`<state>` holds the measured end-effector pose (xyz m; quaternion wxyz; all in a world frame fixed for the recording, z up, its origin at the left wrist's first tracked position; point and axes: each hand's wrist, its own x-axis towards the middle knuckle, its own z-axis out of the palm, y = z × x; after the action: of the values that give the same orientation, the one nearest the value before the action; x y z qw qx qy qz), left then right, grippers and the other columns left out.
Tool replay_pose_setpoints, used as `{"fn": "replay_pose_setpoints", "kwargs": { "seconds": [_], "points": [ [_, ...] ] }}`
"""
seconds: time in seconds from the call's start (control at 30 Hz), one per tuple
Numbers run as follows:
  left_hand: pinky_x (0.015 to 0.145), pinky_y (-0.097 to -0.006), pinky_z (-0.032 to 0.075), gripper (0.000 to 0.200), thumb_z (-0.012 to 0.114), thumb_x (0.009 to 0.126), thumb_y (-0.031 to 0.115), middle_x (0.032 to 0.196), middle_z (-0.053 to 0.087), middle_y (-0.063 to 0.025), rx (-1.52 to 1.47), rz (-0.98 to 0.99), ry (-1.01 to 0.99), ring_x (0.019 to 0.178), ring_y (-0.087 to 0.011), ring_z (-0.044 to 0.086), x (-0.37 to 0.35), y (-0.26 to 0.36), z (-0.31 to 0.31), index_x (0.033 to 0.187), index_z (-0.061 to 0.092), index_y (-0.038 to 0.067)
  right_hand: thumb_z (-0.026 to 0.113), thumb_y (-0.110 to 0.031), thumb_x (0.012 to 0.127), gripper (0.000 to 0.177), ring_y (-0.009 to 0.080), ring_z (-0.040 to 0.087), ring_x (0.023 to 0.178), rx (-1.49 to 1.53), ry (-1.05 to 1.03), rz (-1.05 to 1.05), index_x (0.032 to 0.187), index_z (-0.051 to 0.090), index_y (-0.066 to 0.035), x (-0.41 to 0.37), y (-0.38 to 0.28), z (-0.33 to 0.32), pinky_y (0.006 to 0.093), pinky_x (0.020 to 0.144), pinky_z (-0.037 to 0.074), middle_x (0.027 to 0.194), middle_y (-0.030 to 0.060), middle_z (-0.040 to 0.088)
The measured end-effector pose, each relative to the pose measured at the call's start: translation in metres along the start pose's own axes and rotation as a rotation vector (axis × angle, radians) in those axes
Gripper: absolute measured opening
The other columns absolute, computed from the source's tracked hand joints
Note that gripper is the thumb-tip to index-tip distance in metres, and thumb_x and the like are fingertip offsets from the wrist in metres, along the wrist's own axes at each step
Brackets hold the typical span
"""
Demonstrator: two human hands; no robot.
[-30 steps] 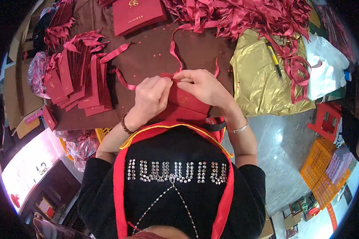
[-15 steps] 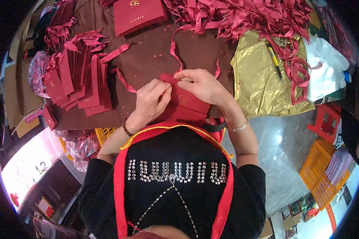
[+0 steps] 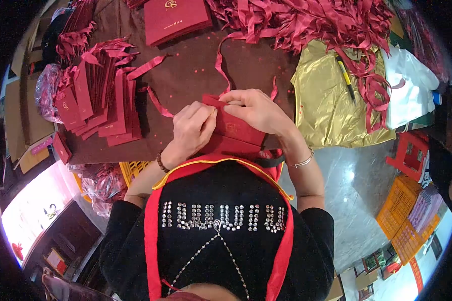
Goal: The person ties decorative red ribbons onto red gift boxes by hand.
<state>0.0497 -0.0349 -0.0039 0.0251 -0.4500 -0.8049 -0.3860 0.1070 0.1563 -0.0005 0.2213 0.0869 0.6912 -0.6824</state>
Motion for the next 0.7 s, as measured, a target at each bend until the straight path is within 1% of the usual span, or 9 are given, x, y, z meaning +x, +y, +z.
{"fn": "replay_pose_setpoints", "kwargs": {
  "seconds": [0.1,0.17,0.2,0.27,0.33,0.4,0.47,0.53,0.7],
  "points": [
    [0.052,-0.0345,0.043,0.007,0.064,0.074,0.0,0.068,0.055,-0.0094,0.011,-0.003,0.019,0.057,-0.0251,0.054,0.001,0.001,0.001,0.078,0.059,0.003,0.057,-0.01,0.088,0.03,0.0073,0.056,0.091,0.007,-0.023,0.005,0.114,0.056,0.005,0.0,0.0,0.002,0.0233,0.081,0.045,0.099,0.0048,0.064],
    [0.051,-0.0344,0.042,0.007,0.064,0.074,0.0,0.067,0.055,-0.0093,-0.002,0.009,0.021,0.056,-0.0251,0.053,-0.001,-0.002,0.002,0.078,0.059,0.002,0.058,-0.014,0.086,0.029,0.009,0.059,0.083,0.102,-0.01,-0.079,0.107,0.059,0.005,0.0,0.004,0.003,0.0259,0.076,0.047,0.09,0.0086,0.068],
    [0.051,-0.0344,0.042,0.007,0.064,0.074,0.0,0.067,0.055,-0.0093,0.002,0.007,0.023,0.056,-0.0251,0.053,-0.002,-0.003,0.003,0.078,0.059,0.002,0.058,-0.014,0.086,0.029,0.009,0.059,0.083,0.102,-0.014,-0.081,0.107,0.059,0.005,0.0,0.004,0.003,0.0259,0.076,0.047,0.09,0.0086,0.068],
    [0.051,-0.0347,0.041,0.008,0.065,0.073,0.0,0.067,0.055,-0.009,-0.03,0.056,0.038,0.056,-0.0251,0.053,-0.003,-0.004,0.002,0.077,0.058,0.002,0.058,-0.014,0.087,0.029,0.0082,0.058,0.084,0.221,-0.028,-0.037,0.109,0.058,0.005,-0.001,0.003,0.004,0.0243,0.076,0.046,0.091,0.0056,0.066],
    [0.05,-0.0345,0.04,0.01,0.066,0.071,0.001,0.067,0.056,-0.0085,-0.001,0.072,0.061,0.055,-0.0241,0.053,-0.003,-0.004,0.002,0.078,0.059,0.003,0.058,-0.013,0.087,0.029,0.0078,0.057,0.085,0.229,-0.051,-0.032,0.11,0.058,0.005,-0.002,0.0,0.002,0.0237,0.077,0.046,0.092,0.0048,0.065],
    [0.05,-0.0336,0.04,0.012,0.068,0.069,0.001,0.067,0.056,-0.0076,0.026,0.14,0.063,0.055,-0.0224,0.053,-0.004,-0.005,0.001,0.078,0.059,0.003,0.058,-0.012,0.087,0.029,0.0074,0.056,0.086,0.233,-0.077,-0.031,0.111,0.058,0.005,-0.002,-0.001,0.0,0.0231,0.078,0.045,0.094,0.0039,0.064],
    [0.049,-0.0326,0.039,0.013,0.068,0.069,0.001,0.068,0.057,-0.0068,0.047,0.153,0.079,0.055,-0.0209,0.053,-0.005,-0.008,0.004,0.078,0.059,0.003,0.057,-0.009,0.088,0.028,0.0058,0.053,0.091,0.187,-0.078,0.01,0.113,0.057,0.004,-0.002,-0.001,-0.002,0.0216,0.081,0.043,0.096,0.0017,0.061],
    [0.049,-0.0324,0.038,0.013,0.068,0.068,0.002,0.067,0.056,-0.0064,0.026,0.187,0.09,0.054,-0.0204,0.053,-0.007,-0.01,0.007,0.077,0.059,0.003,0.058,-0.01,0.088,0.029,0.0061,0.053,0.091,0.155,-0.069,-0.019,0.112,0.057,0.005,-0.001,0.002,-0.002,0.0219,0.082,0.042,0.098,0.0023,0.06],
    [0.048,-0.0319,0.036,0.014,0.069,0.068,0.002,0.068,0.056,-0.0063,0.017,0.206,0.105,0.054,-0.0198,0.053,-0.008,-0.011,0.007,0.078,0.059,0.003,0.058,-0.01,0.088,0.028,0.006,0.053,0.091,0.189,-0.085,-0.001,0.112,0.058,0.005,-0.003,-0.005,-0.002,0.0219,0.082,0.042,0.098,0.0018,0.06]
  ]
}}
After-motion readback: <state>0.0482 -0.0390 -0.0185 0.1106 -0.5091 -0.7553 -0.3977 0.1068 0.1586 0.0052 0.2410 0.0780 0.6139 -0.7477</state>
